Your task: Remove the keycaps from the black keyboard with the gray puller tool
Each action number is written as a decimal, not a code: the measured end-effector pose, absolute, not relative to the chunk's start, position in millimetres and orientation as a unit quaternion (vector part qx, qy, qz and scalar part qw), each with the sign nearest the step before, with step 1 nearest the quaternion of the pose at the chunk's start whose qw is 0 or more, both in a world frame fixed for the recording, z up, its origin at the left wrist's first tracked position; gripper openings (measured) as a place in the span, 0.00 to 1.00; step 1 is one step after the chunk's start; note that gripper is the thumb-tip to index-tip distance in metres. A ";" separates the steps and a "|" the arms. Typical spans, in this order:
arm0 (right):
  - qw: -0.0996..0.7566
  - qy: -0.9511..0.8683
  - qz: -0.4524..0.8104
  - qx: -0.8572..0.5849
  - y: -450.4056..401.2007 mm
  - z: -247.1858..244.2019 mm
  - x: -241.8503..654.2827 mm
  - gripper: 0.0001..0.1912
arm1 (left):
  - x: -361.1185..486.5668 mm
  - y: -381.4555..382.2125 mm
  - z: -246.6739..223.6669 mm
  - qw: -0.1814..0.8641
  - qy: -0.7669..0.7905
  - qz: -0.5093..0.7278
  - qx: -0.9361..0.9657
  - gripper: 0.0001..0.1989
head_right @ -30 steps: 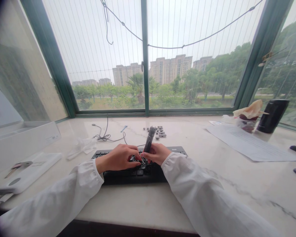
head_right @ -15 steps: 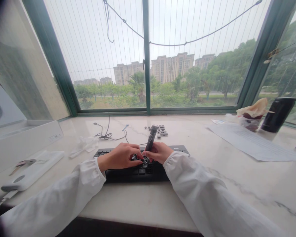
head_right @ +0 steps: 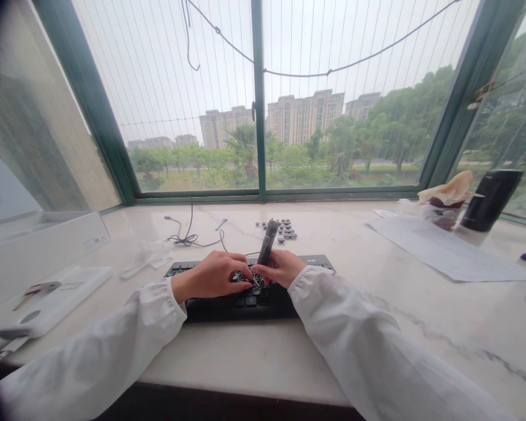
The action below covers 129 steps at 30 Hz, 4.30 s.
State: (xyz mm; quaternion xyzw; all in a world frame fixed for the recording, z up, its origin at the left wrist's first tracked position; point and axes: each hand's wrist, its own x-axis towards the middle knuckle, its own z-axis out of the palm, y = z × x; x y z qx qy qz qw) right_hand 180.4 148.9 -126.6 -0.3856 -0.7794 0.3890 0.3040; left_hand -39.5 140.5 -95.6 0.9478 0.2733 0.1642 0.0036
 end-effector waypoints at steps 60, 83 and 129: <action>0.347 -0.743 0.399 -0.411 138.6 -119.3 176.3 0.22 | -41.1 140.5 -94.9 0.002 0.263 0.158 0.952 0.08; 0.344 -0.771 0.325 -0.427 125.0 -109.2 167.9 0.18 | -39.8 140.5 -94.5 0.002 0.259 0.157 0.953 0.08; 0.344 -0.796 0.233 -0.441 117.5 -117.5 160.2 0.08 | -35.3 127.2 -89.8 -0.050 0.305 0.134 0.941 0.08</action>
